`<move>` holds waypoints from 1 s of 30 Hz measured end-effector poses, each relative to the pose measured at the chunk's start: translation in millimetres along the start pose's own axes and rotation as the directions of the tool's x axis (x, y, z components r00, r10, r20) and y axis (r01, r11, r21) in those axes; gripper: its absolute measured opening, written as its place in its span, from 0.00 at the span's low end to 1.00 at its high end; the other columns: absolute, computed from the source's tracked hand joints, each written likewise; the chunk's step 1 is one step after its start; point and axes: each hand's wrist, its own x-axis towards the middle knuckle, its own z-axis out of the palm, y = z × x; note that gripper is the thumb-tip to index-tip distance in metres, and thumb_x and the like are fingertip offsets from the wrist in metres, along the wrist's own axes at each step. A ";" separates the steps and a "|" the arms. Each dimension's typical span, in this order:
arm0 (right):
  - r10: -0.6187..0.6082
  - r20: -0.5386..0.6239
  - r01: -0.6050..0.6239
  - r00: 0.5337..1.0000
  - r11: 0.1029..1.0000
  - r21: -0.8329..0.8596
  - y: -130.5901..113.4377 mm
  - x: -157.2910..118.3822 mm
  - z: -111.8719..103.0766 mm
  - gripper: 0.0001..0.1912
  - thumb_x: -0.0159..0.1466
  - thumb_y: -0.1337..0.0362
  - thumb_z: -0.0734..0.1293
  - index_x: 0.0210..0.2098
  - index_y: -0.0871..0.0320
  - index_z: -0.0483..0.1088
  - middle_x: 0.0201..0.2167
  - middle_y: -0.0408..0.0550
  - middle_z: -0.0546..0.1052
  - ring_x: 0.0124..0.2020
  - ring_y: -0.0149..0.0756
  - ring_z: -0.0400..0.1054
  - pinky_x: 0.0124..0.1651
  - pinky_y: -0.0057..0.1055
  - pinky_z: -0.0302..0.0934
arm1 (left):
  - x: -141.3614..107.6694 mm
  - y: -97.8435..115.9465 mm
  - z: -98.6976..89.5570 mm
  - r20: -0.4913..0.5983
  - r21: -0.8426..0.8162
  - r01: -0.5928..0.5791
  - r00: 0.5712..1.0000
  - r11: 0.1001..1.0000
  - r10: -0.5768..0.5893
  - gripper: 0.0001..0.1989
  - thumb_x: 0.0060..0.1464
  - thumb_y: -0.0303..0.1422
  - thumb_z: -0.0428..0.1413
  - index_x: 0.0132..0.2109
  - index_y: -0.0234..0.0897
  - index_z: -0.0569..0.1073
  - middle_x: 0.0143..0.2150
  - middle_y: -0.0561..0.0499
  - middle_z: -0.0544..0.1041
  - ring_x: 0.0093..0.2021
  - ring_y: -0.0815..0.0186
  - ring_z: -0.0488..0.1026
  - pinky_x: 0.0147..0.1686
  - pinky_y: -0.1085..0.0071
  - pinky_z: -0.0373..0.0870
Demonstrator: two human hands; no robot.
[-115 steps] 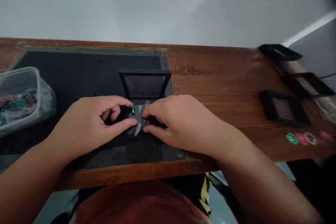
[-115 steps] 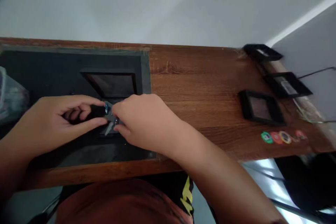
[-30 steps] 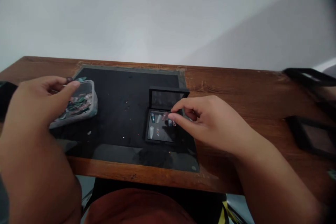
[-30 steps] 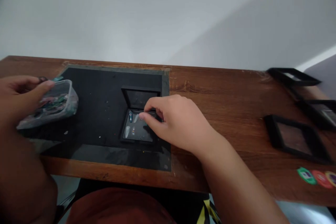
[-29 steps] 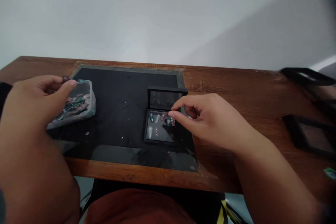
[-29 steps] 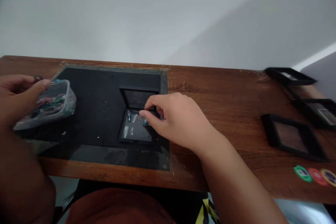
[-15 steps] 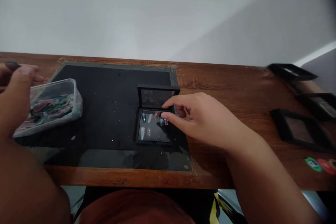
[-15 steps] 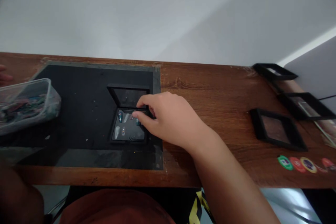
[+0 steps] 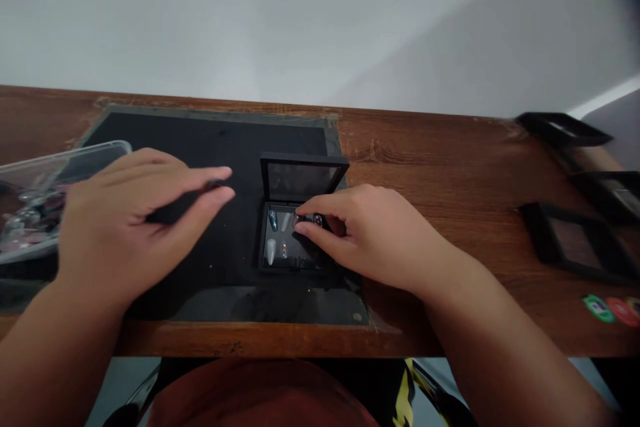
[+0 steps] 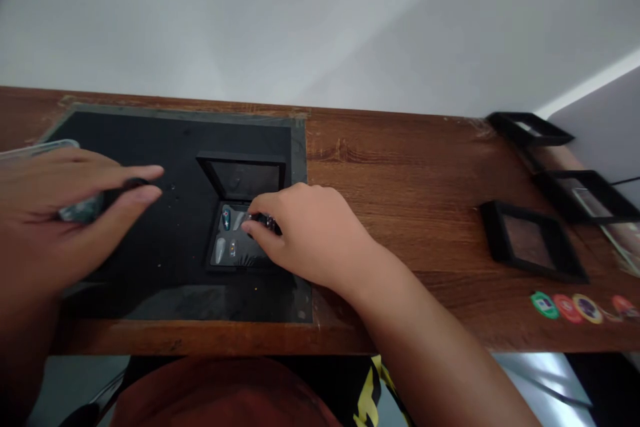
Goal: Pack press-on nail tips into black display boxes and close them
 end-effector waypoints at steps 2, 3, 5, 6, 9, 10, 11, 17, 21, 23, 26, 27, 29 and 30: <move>-0.028 0.006 0.028 1.000 1.000 0.009 0.0 0.4 1.2 0.12 0.73 0.56 0.69 0.50 0.46 0.85 0.34 0.43 0.85 0.30 0.35 0.73 0.33 0.32 0.52 | 2.3 26.3 19.0 -0.173 0.021 -0.207 0.963 0.978 0.207 0.08 0.66 0.34 0.64 0.50 0.46 0.84 0.35 0.56 0.84 0.38 0.64 0.78 0.40 0.68 0.72; -0.041 0.007 0.041 0.999 0.999 0.010 -0.1 0.5 1.6 0.12 0.72 0.56 0.69 0.50 0.47 0.85 0.34 0.43 0.85 0.30 0.35 0.73 0.33 0.32 0.52 | 3.9 33.3 27.1 -0.171 0.017 -0.263 0.950 0.965 0.262 0.06 0.66 0.34 0.64 0.48 0.44 0.84 0.33 0.55 0.83 0.36 0.65 0.78 0.38 0.68 0.72; -0.068 -0.010 0.068 0.998 0.997 0.023 -0.1 0.1 1.6 0.12 0.72 0.56 0.70 0.50 0.48 0.84 0.32 0.43 0.85 0.29 0.35 0.72 0.32 0.32 0.52 | 6.6 37.9 37.9 -0.120 -0.033 -0.361 0.927 0.932 0.355 0.06 0.66 0.34 0.64 0.47 0.41 0.84 0.31 0.55 0.83 0.32 0.66 0.77 0.36 0.69 0.73; -0.081 -0.035 0.083 0.996 0.996 0.042 -0.1 -0.6 1.2 0.11 0.71 0.57 0.71 0.49 0.49 0.84 0.31 0.43 0.84 0.28 0.34 0.72 0.32 0.32 0.52 | 7.5 37.4 40.7 -0.094 -0.052 -0.379 0.923 0.924 0.373 0.06 0.66 0.34 0.64 0.47 0.39 0.85 0.30 0.54 0.83 0.31 0.66 0.76 0.35 0.70 0.73; -0.136 -0.148 0.160 0.979 0.974 0.159 0.3 -4.0 -1.1 0.09 0.70 0.59 0.72 0.47 0.52 0.84 0.28 0.40 0.83 0.27 0.32 0.72 0.32 0.31 0.54 | 7.7 34.3 42.7 -0.068 -0.090 -0.407 0.913 0.909 0.402 0.06 0.66 0.33 0.65 0.46 0.36 0.85 0.29 0.53 0.82 0.30 0.66 0.74 0.35 0.70 0.73; -0.162 -0.186 0.200 0.969 0.958 0.207 0.3 -5.6 -1.6 0.09 0.70 0.59 0.73 0.46 0.53 0.84 0.28 0.39 0.82 0.27 0.31 0.72 0.31 0.30 0.55 | 7.4 34.1 42.5 -0.066 -0.099 -0.413 0.910 0.905 0.408 0.06 0.66 0.33 0.65 0.45 0.36 0.85 0.29 0.53 0.82 0.30 0.67 0.74 0.35 0.70 0.72; -0.196 -0.227 0.251 0.954 0.936 0.246 0.1 -7.1 -1.6 0.09 0.70 0.59 0.73 0.45 0.54 0.84 0.27 0.39 0.82 0.27 0.30 0.72 0.31 0.30 0.56 | 7.2 34.4 42.5 -0.069 -0.109 -0.422 0.907 0.900 0.416 0.06 0.66 0.33 0.65 0.45 0.35 0.85 0.29 0.53 0.82 0.30 0.67 0.74 0.35 0.70 0.73; -0.398 -0.400 0.497 0.826 0.849 0.180 -2.6 -10.5 4.1 0.07 0.72 0.64 0.72 0.41 0.59 0.84 0.30 0.40 0.82 0.25 0.26 0.68 0.30 0.30 0.56 | 7.1 38.3 45.3 -0.049 -0.197 -0.475 0.878 0.858 0.475 0.05 0.65 0.31 0.64 0.40 0.35 0.81 0.30 0.53 0.82 0.29 0.67 0.73 0.37 0.67 0.72; -0.430 -0.375 0.518 0.822 0.837 0.176 -2.7 -8.1 6.8 0.07 0.72 0.66 0.71 0.42 0.60 0.83 0.32 0.42 0.83 0.27 0.26 0.69 0.31 0.30 0.58 | 7.1 39.7 46.9 0.017 -0.209 -0.441 0.891 0.873 0.454 0.07 0.67 0.31 0.62 0.38 0.36 0.80 0.28 0.54 0.80 0.27 0.67 0.71 0.33 0.66 0.69; -0.435 -0.358 0.519 0.826 0.835 0.182 -2.6 -7.5 7.0 0.07 0.72 0.67 0.71 0.42 0.60 0.83 0.33 0.42 0.83 0.28 0.27 0.71 0.32 0.30 0.59 | 7.2 40.7 47.3 0.032 -0.220 -0.426 0.896 0.877 0.443 0.09 0.68 0.32 0.61 0.36 0.37 0.79 0.26 0.55 0.78 0.27 0.67 0.69 0.31 0.66 0.67; -0.421 -0.337 0.501 0.842 0.842 0.202 -3.0 -8.2 6.6 0.06 0.71 0.68 0.70 0.40 0.59 0.82 0.33 0.41 0.84 0.29 0.27 0.72 0.33 0.30 0.60 | 7.3 41.7 47.5 0.045 -0.253 -0.410 0.900 0.876 0.434 0.12 0.69 0.34 0.60 0.34 0.37 0.78 0.25 0.55 0.76 0.26 0.67 0.68 0.31 0.66 0.66; -0.411 -0.336 0.493 0.847 0.843 0.213 -3.2 -8.7 6.3 0.06 0.71 0.68 0.70 0.40 0.58 0.82 0.32 0.40 0.83 0.29 0.27 0.71 0.33 0.29 0.59 | 7.2 41.7 47.5 0.049 -0.271 -0.405 0.900 0.873 0.432 0.12 0.69 0.34 0.61 0.34 0.37 0.78 0.25 0.55 0.77 0.26 0.67 0.68 0.31 0.67 0.66; -0.389 -0.338 0.477 0.857 0.847 0.235 -3.7 -9.6 5.5 0.05 0.70 0.68 0.71 0.38 0.57 0.81 0.30 0.39 0.82 0.28 0.26 0.70 0.32 0.29 0.59 | 6.8 41.1 47.3 0.056 -0.308 -0.392 0.902 0.867 0.428 0.11 0.68 0.35 0.62 0.35 0.37 0.79 0.26 0.55 0.77 0.28 0.67 0.70 0.32 0.67 0.67; -0.381 -0.342 0.473 0.859 0.846 0.247 -3.9 -9.9 5.0 0.05 0.69 0.68 0.71 0.37 0.57 0.81 0.29 0.38 0.81 0.27 0.26 0.69 0.32 0.29 0.58 | 6.6 40.6 47.1 0.062 -0.319 -0.385 0.903 0.866 0.425 0.10 0.68 0.35 0.62 0.36 0.38 0.79 0.27 0.55 0.78 0.28 0.67 0.70 0.33 0.67 0.67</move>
